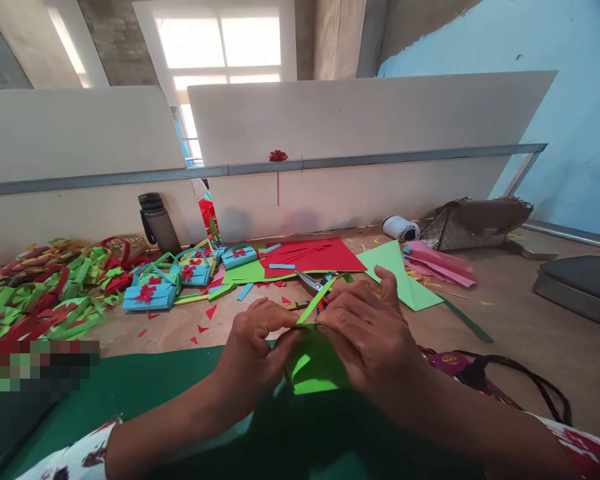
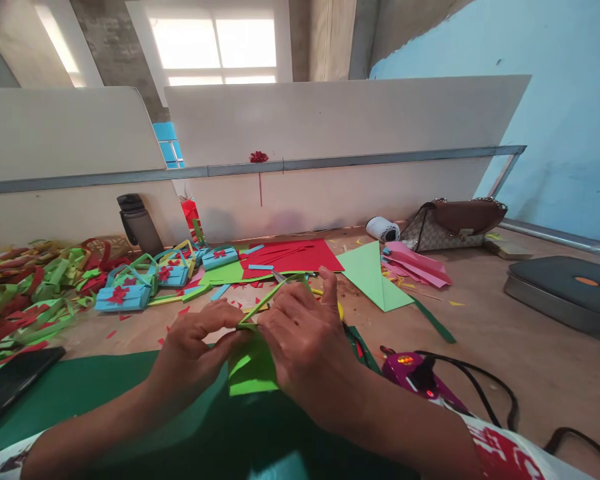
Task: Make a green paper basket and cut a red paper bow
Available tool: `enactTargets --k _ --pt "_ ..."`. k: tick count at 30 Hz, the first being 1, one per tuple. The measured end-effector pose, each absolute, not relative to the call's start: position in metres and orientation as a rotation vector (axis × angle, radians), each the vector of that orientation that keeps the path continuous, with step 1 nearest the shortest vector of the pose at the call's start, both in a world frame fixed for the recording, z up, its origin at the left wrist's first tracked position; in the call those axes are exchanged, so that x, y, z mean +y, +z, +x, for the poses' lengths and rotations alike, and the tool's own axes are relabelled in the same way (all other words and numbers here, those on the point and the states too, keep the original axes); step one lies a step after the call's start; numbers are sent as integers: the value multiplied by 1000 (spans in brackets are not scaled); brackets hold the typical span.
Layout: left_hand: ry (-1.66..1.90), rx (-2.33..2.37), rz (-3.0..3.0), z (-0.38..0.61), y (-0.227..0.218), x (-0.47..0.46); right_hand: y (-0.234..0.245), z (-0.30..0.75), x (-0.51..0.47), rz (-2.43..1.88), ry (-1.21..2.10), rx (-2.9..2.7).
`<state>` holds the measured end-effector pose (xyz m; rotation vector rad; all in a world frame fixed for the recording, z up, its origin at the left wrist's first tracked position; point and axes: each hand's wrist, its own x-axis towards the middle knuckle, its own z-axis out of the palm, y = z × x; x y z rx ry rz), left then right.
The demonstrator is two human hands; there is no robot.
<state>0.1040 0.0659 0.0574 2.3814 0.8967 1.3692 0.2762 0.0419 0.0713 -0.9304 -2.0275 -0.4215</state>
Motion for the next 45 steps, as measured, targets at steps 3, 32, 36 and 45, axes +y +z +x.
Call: enactTargets --k 3,32,36,45 --pt "1505 921 2405 103 58 67 70 277 42 -954 -418 -2055" --pt "1465 642 2649 108 59 61 68 272 35 -1066 -154 -2074" --pt "1471 604 2655 109 58 61 69 273 36 -1059 -217 -2096" --pt "1544 613 2738 107 59 62 66 275 40 -992 -425 -2078"
